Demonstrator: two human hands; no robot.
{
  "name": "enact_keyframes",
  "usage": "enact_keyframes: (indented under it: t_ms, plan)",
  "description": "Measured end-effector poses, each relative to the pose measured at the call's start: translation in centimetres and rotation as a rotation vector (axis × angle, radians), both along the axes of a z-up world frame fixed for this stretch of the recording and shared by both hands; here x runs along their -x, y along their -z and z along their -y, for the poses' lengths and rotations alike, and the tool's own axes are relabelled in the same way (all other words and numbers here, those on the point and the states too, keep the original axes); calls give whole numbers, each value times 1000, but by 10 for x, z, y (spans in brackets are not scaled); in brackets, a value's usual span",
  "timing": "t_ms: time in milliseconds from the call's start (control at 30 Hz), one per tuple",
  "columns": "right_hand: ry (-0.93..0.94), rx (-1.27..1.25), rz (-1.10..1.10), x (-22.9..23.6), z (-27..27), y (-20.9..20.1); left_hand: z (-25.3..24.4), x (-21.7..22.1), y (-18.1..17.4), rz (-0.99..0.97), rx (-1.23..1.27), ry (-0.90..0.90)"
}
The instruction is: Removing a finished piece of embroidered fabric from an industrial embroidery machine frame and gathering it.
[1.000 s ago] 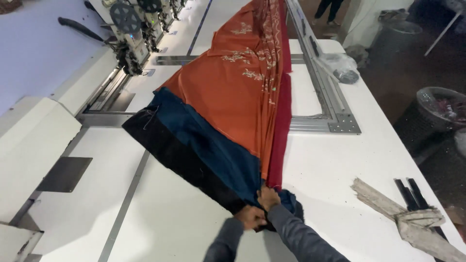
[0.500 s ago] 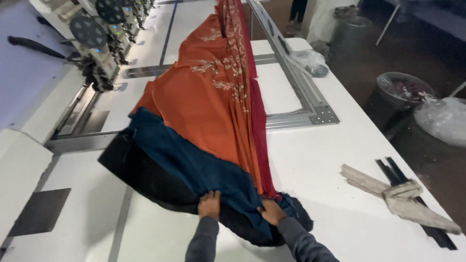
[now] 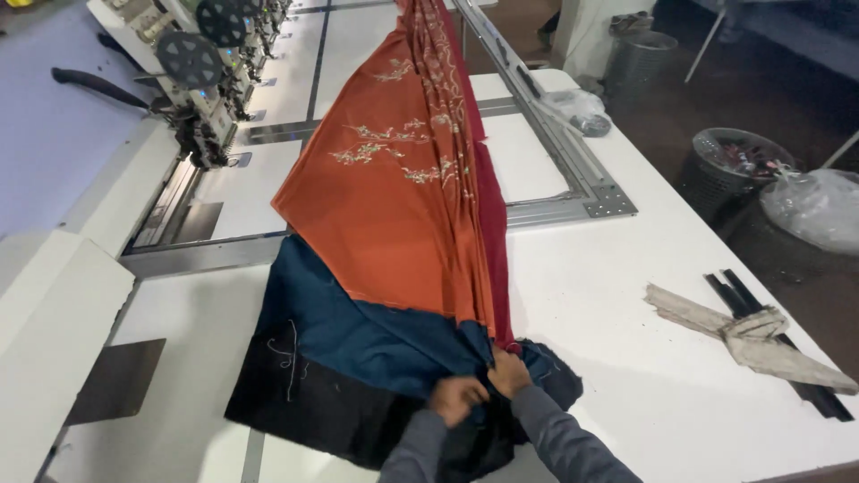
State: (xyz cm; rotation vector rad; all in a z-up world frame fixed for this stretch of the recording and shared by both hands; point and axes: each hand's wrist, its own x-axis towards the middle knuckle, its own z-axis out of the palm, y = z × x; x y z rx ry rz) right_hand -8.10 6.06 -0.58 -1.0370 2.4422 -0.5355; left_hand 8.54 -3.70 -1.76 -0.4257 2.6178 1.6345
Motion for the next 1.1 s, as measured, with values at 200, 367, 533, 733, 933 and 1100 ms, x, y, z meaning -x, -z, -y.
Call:
enact_keyframes:
  t_ms: [200, 367, 533, 733, 933, 1100]
  plan:
    - [-438, 538, -25, 1, -21, 23, 53, 23, -18, 196, 53, -749]
    - [-805, 631, -9, -23, -37, -10, 40, 64, -3, 161, -167, -769]
    - [-366, 330, 446, 7, -43, -96, 27, 64, 24, -175, -17, -681]
    - [237, 643, 924, 12, 9, -138, 0, 41, 23, -277, -174, -305]
    - [-179, 554, 189, 60, 30, -47, 25, 34, -52, -489, -10, -238]
    - [-329, 699, 70, 54, -2, -27, 57, 62, -56, -280, -77, -725]
